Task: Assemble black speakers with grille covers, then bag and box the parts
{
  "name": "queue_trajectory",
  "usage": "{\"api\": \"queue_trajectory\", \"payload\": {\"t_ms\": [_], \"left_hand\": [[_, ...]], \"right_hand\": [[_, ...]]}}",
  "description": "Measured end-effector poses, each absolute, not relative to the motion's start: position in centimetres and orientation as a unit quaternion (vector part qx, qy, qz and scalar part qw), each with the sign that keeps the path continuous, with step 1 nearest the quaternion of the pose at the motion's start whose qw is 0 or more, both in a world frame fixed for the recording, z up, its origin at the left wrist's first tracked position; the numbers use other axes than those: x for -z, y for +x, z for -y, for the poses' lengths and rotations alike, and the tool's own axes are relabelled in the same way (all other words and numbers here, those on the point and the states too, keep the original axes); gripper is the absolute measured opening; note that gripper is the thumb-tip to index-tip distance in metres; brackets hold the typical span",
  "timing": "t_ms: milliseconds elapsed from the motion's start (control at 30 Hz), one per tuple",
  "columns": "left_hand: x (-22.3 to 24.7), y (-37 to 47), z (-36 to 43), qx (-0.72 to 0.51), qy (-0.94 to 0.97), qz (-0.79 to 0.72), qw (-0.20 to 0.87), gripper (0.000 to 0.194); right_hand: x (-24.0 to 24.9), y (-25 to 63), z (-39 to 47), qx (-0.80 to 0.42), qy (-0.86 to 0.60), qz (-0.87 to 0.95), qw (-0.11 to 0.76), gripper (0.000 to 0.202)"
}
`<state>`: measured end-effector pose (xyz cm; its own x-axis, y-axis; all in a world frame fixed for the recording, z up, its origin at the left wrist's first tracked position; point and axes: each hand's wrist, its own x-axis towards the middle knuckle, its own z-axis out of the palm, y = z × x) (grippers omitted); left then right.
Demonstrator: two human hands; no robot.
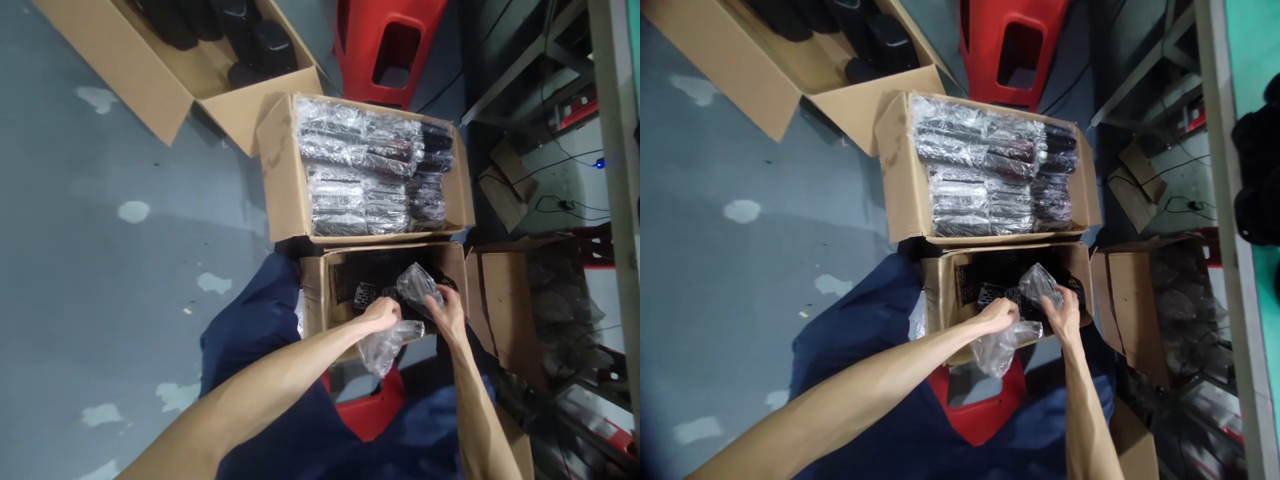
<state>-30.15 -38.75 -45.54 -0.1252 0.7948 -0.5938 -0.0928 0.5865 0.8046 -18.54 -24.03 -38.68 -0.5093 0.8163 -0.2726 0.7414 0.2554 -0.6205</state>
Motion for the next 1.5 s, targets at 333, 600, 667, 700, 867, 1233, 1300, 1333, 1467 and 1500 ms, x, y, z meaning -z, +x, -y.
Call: {"api": "queue_trajectory", "payload": {"t_ms": [333,600,667,700,867,1233,1300,1333,1467,1500], "left_hand": [[45.6,-31.0,38.7,-0.27,0.291,-0.671,0.626,0.013],[46.1,-30.2,38.1,-0.325,0.228,-0.655,0.643,0.062],[45.8,-30.0,37.7,-0.389,0.231,-0.632,0.629,0.061],[45.7,-29.9,37.6,-0.411,0.247,-0.627,0.614,0.053],[44.8,-29.9,37.3,-0.391,0.286,-0.687,0.542,0.034],[43.0,-30.1,38.3,-0.279,0.412,-0.737,0.457,0.075],[42.4,-31.0,38.3,-0.278,0.397,-0.735,0.474,0.071],[42.1,-31.5,38.3,-0.278,0.385,-0.736,0.483,0.066],[41.1,-33.8,38.0,-0.279,0.309,-0.751,0.513,0.057],[41.0,-34.3,38.0,-0.282,0.29,-0.753,0.52,0.052]], "right_hand": [[44.2,-17.1,17.6,-0.322,-0.504,0.799,-0.068,0.011],[36.2,-14.1,20.3,-0.524,-0.53,0.665,0.04,0.023],[35.4,-14.1,21.2,-0.598,-0.531,0.598,0.059,0.024],[35.3,-14.2,21.4,-0.595,-0.533,0.599,0.059,0.024],[35.9,-16.1,22.5,-0.343,-0.586,0.725,0.119,0.031],[38.6,-20.1,27.0,-0.372,-0.545,0.75,-0.041,0.041],[37.6,-19.5,25.4,-0.366,-0.541,0.755,-0.061,0.044],[37.0,-19.3,24.7,-0.359,-0.536,0.762,-0.063,0.045],[34.5,-19.0,22.6,-0.32,-0.513,0.794,-0.064,0.05],[33.8,-18.9,22.2,-0.31,-0.508,0.801,-0.058,0.05]]}}
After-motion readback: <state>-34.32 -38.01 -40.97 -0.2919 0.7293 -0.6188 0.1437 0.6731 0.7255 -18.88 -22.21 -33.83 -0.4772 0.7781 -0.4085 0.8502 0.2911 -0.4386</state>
